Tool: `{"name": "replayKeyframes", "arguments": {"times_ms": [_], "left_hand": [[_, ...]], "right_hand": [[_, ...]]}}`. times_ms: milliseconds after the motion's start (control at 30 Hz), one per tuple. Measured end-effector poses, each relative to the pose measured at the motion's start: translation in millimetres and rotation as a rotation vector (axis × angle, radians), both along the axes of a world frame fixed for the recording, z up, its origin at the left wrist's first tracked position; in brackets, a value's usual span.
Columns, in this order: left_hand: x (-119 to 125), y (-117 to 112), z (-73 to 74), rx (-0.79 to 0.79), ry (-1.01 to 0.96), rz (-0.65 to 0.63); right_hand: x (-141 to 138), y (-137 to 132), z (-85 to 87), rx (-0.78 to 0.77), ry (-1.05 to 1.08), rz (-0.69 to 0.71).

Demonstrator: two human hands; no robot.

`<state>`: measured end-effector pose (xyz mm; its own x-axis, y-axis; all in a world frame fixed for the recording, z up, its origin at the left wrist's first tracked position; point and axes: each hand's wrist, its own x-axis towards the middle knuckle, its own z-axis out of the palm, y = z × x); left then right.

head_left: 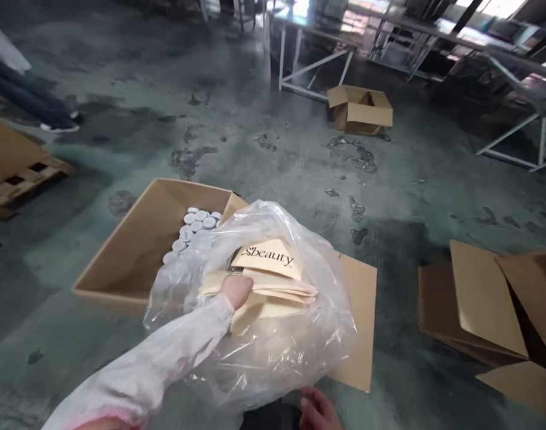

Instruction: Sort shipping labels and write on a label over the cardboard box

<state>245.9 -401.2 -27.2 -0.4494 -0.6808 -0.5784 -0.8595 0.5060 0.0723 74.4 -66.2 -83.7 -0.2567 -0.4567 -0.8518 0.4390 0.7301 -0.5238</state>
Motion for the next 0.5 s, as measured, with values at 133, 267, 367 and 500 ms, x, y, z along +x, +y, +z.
{"name": "replayKeyframes", "arguments": {"times_ms": [133, 267, 367, 500], "left_hand": [[20.3, 44.7, 85.8, -0.122, -0.038, 0.035], [16.2, 100.9, 129.1, -0.136, -0.052, 0.07], [5.4, 140.8, 143.1, -0.062, -0.036, 0.068], [-16.4, 193.3, 160.9, -0.04, -0.03, -0.036]], "right_hand": [[43.6, -66.7, 54.8, -0.235, -0.309, -0.03], [56.2, -102.9, 99.7, -0.377, -0.387, -0.075], [51.9, -88.8, 120.4, -0.474, -0.326, -0.102], [46.6, -35.6, 135.7, -0.565, -0.223, -0.277]]}}
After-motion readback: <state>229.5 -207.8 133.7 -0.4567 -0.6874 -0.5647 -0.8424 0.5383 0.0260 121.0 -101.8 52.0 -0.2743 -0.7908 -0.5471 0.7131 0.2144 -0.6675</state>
